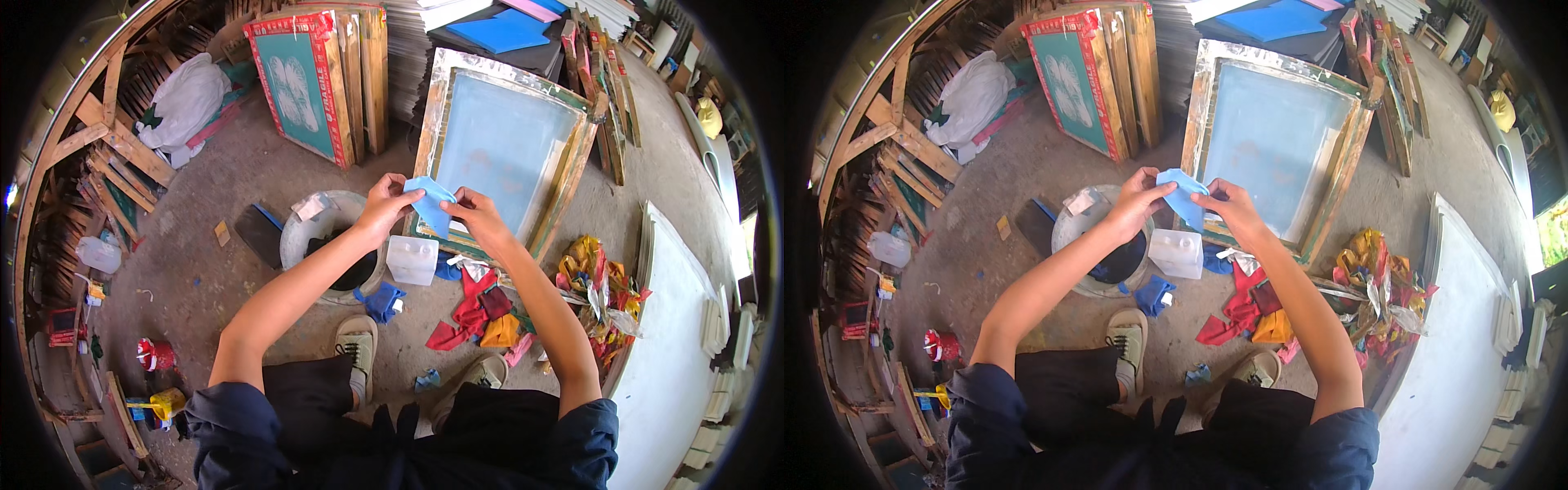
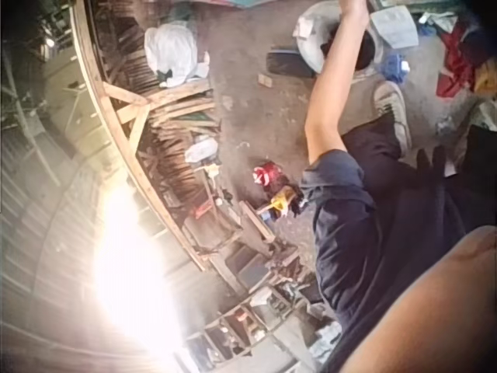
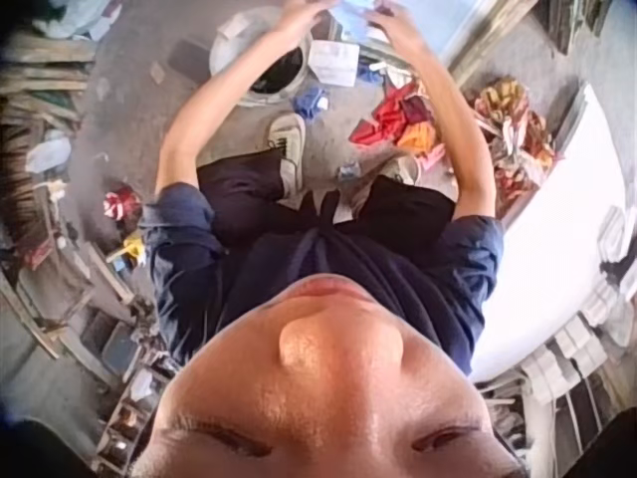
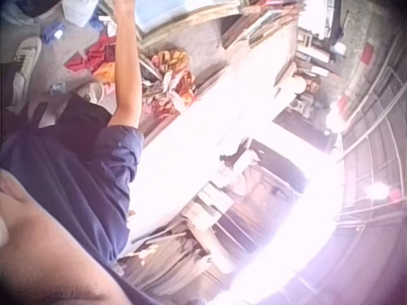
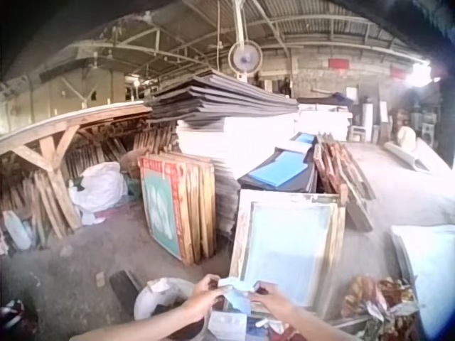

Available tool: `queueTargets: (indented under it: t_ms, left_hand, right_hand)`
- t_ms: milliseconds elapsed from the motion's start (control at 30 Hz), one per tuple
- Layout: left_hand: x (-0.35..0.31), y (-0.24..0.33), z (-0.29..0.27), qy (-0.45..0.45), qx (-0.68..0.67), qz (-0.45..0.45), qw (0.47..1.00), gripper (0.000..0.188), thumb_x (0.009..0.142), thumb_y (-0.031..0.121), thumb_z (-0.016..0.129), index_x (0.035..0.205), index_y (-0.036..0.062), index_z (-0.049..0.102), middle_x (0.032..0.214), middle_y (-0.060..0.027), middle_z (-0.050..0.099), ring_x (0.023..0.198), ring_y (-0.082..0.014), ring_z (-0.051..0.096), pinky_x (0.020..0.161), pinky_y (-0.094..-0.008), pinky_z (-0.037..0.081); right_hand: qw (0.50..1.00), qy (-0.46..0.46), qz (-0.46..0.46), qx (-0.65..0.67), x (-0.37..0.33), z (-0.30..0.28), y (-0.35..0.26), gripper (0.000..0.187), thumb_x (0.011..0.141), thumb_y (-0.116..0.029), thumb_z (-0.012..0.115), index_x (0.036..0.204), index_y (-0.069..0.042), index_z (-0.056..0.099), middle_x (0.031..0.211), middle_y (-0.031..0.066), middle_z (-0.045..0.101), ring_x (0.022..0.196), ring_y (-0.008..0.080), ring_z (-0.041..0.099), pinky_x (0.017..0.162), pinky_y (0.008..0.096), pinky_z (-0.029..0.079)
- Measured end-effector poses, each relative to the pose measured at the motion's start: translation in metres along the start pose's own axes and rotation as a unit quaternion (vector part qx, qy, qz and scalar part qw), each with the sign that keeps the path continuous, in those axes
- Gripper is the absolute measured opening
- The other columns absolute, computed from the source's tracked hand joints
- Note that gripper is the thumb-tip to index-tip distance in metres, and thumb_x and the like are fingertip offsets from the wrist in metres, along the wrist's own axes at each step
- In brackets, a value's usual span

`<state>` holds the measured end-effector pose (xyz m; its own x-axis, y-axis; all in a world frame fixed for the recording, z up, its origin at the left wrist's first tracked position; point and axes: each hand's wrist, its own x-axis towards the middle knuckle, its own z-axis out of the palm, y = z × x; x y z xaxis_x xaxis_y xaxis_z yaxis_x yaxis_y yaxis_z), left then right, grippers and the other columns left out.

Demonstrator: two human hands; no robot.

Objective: The person cleans a rectangular glass pane set in a wooden frame. They pour liquid from a white bottle onto the glass and wipe it with a blue cloth, then switch to a red cloth to continue wiping the surface. The person repeatedly pours liquid and wipes the glass with both cloths throughout the clip.

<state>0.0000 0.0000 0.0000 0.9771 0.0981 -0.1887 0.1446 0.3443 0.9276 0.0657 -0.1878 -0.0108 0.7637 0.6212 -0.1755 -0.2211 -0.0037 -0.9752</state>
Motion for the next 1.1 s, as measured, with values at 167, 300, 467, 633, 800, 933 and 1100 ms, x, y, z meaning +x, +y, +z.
queueTargets:
  t_ms: [167, 300, 467, 633, 800, 933, 1100]
  left_hand:
    - [0.003, 0.012, -0.003, 0.03, -0.108, -0.004, 0.994, 0.031, 0.078, 0.011, 0.068, 0.099, 0.0106, 0.046, 0.093, -0.0017, 0.053, 0.09, -0.0125, 0.052, 0.083, -0.0292, 0.041]
    - [-0.001, 0.007, -0.023, 0.046, -0.107, 0.009, 0.993, 0.031, 0.078, 0.014, 0.068, 0.1, 0.0105, 0.047, 0.092, -0.0012, 0.053, 0.089, -0.012, 0.052, 0.082, -0.0294, 0.041]
    - [-0.008, 0.004, -0.032, 0.072, 0.035, 0.013, 0.997, 0.03, 0.079, 0.013, 0.067, 0.101, 0.0059, 0.048, 0.084, -0.0011, 0.054, 0.077, -0.0089, 0.052, 0.066, -0.0213, 0.043]
    - [-0.016, -0.014, -0.056, 0.035, 0.171, 0.02, 0.984, 0.027, 0.08, 0.016, 0.066, 0.098, 0.0053, 0.05, 0.077, -0.0007, 0.055, 0.068, -0.007, 0.051, 0.06, -0.02, 0.041]
    - [-0.021, -0.033, -0.092, -0.068, 0.518, 0.162, 0.837, 0.048, 0.074, 0.034, 0.069, 0.106, 0.0025, 0.05, 0.097, -0.0106, 0.055, 0.092, -0.0205, 0.053, 0.082, -0.0325, 0.042]
    - [-0.034, -0.065, -0.074, -0.144, 0.67, 0.129, 0.717, 0.085, 0.06, 0.049, 0.074, 0.124, 0.0048, 0.04, 0.121, -0.0156, 0.038, 0.119, -0.0335, 0.031, 0.096, -0.0474, 0.03]
    - [-0.03, -0.081, -0.065, -0.087, 0.675, 0.113, 0.724, 0.085, 0.058, 0.045, 0.077, 0.122, 0.004, 0.039, 0.117, -0.0142, 0.042, 0.119, -0.0325, 0.029, 0.093, -0.0487, 0.031]
  right_hand:
    - [0.992, 0.023, -0.022, 0.126, 0.0, 0.009, -0.018, 0.017, 0.079, -0.013, 0.066, 0.081, -0.005, 0.051, 0.083, 0.0056, 0.056, 0.079, 0.0132, 0.054, 0.071, 0.0268, 0.042]
    - [0.997, 0.013, 0.034, 0.063, 0.003, 0.016, -0.012, 0.017, 0.082, -0.013, 0.063, 0.09, -0.003, 0.052, 0.089, 0.0054, 0.056, 0.084, 0.0144, 0.054, 0.077, 0.0275, 0.043]
    - [0.99, -0.027, 0.035, 0.135, 0.005, 0.008, 0.005, 0.019, 0.084, -0.014, 0.061, 0.097, -0.001, 0.056, 0.091, 0.0035, 0.055, 0.08, 0.0116, 0.053, 0.074, 0.0272, 0.043]
    - [0.994, 0.005, 0.037, 0.106, 0.0, 0.012, 0.003, 0.017, 0.085, -0.016, 0.059, 0.095, -0.003, 0.059, 0.084, -0.0005, 0.055, 0.078, 0.0082, 0.051, 0.068, 0.0262, 0.042]
    - [0.973, 0.203, 0.025, -0.109, 0.0, -0.015, 0.004, 0.023, 0.084, -0.021, 0.059, 0.091, 0.0, 0.061, 0.071, 0.0029, 0.058, 0.063, 0.0107, 0.051, 0.056, 0.0292, 0.04]
    - [0.905, 0.229, -0.069, -0.351, -0.004, -0.034, 0.019, 0.024, 0.082, -0.021, 0.06, 0.09, 0.002, 0.061, 0.062, 0.0158, 0.056, 0.053, 0.0232, 0.053, 0.052, 0.033, 0.04]
    - [0.883, 0.129, -0.143, -0.427, -0.021, 0.014, 0.032, 0.018, 0.083, -0.017, 0.057, 0.091, -0.002, 0.062, 0.063, 0.0208, 0.055, 0.052, 0.0329, 0.053, 0.052, 0.0366, 0.042]
